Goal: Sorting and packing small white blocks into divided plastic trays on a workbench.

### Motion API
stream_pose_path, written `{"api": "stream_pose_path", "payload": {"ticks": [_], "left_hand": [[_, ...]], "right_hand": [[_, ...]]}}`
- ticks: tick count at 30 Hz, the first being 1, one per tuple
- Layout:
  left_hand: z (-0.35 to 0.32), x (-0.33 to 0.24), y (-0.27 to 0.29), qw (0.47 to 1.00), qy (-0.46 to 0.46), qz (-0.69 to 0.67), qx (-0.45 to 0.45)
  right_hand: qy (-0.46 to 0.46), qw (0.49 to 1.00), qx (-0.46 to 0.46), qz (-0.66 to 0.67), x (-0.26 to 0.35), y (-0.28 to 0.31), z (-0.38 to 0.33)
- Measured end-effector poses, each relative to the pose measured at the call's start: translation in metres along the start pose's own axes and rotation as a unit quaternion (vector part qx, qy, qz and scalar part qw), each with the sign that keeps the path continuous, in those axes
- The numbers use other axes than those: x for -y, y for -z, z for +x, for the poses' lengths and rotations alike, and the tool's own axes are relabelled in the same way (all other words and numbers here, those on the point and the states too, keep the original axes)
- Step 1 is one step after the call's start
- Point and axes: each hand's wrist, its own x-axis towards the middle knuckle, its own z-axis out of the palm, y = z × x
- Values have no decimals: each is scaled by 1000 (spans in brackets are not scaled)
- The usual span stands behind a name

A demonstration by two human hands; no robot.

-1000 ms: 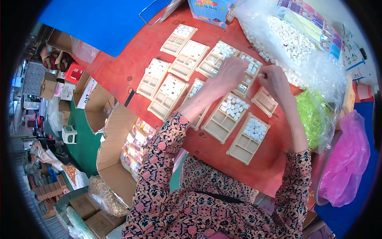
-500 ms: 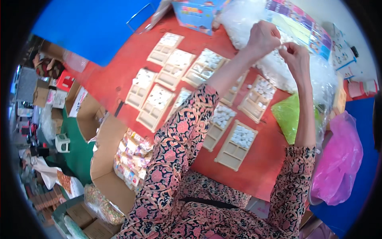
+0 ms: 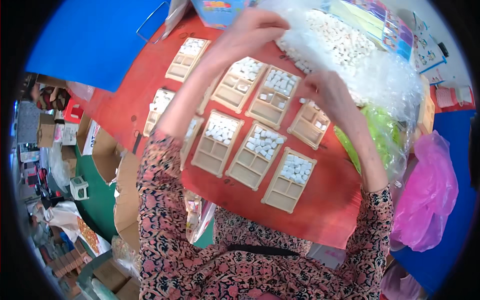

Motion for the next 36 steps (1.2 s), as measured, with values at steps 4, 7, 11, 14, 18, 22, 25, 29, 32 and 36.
{"api": "stream_pose_path", "payload": {"ticks": [4, 7, 11, 14, 18, 22, 25, 29, 32, 36], "left_hand": [[-71, 17, 65, 995, 74, 46, -48], [-130, 43, 100, 979, 118, 124, -110], [-198, 41, 98, 962, 159, 180, -127], [-232, 31, 80, 942, 154, 275, -118], [-257, 28, 45, 930, 145, 331, -59], [-269, 25, 27, 915, 202, 348, 4], [-274, 30, 21, 923, 192, 332, 10], [-276, 37, 17, 907, 213, 361, 29], [-273, 37, 15, 907, 222, 357, 22], [-274, 39, 14, 917, 221, 331, 8]], "right_hand": [[111, 990, -74, -42, -19, -43, -14], [115, 989, -84, -43, -16, -50, -15], [2, 997, -32, -66, 13, -34, -6], [-28, 999, -16, -34, 49, -5, 9], [-7, 990, 18, 142, 82, -16, 33], [76, 978, 35, 192, 120, -50, 60], [154, 959, 31, 236, 146, -81, 72], [206, 943, 26, 261, 163, -127, 82], [214, 947, 24, 236, 166, -146, 85], [232, 959, 14, 165, 169, -154, 86]]}}
